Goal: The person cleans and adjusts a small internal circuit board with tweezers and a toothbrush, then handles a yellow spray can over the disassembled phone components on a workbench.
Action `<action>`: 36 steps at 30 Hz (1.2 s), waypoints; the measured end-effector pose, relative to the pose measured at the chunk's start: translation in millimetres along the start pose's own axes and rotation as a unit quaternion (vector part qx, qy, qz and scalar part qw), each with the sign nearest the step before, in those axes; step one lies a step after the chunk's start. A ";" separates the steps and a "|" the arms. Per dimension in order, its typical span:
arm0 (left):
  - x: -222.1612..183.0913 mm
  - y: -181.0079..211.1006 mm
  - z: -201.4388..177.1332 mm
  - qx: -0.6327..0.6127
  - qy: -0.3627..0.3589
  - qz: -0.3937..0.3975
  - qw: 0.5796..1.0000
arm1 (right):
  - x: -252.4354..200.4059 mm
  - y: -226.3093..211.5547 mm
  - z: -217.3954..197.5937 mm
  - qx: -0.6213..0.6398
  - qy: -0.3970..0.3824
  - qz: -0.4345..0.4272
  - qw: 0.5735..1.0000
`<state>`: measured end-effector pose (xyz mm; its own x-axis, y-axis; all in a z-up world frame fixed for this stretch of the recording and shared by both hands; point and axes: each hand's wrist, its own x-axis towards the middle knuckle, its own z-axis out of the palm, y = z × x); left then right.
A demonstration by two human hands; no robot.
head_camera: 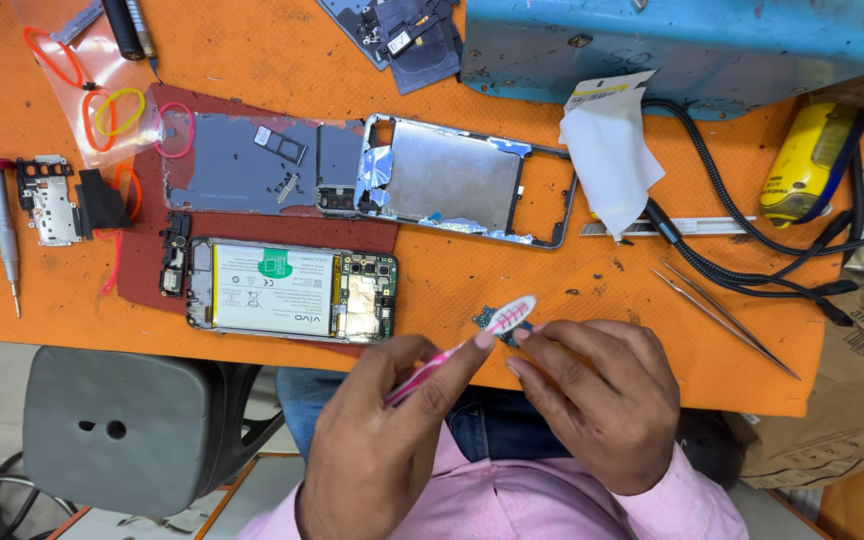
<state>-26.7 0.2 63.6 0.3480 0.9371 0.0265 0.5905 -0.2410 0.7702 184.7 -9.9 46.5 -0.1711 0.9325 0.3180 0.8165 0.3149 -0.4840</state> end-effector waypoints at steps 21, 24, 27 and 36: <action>-17.6 -11.9 12.1 0.136 -0.058 -0.005 0.989 | 2.1 3.6 14.0 -0.001 -0.007 -0.005 1.000; -15.9 -12.7 7.9 0.132 -0.088 -0.031 0.987 | 2.7 4.2 13.9 -0.003 0.000 -0.007 1.000; -9.8 -12.6 17.1 0.117 -0.049 -0.013 0.992 | -0.9 2.6 14.2 0.003 -0.001 0.003 1.000; -2.0 -12.7 10.9 0.117 -0.103 -0.017 0.988 | -4.1 5.5 17.3 -0.022 0.011 -0.036 0.999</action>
<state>-27.0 -1.3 46.8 0.4523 0.8800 -0.1450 0.7473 -0.2852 0.6002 180.4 -8.9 28.4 -0.2177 0.9036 0.3689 0.8258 0.3720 -0.4240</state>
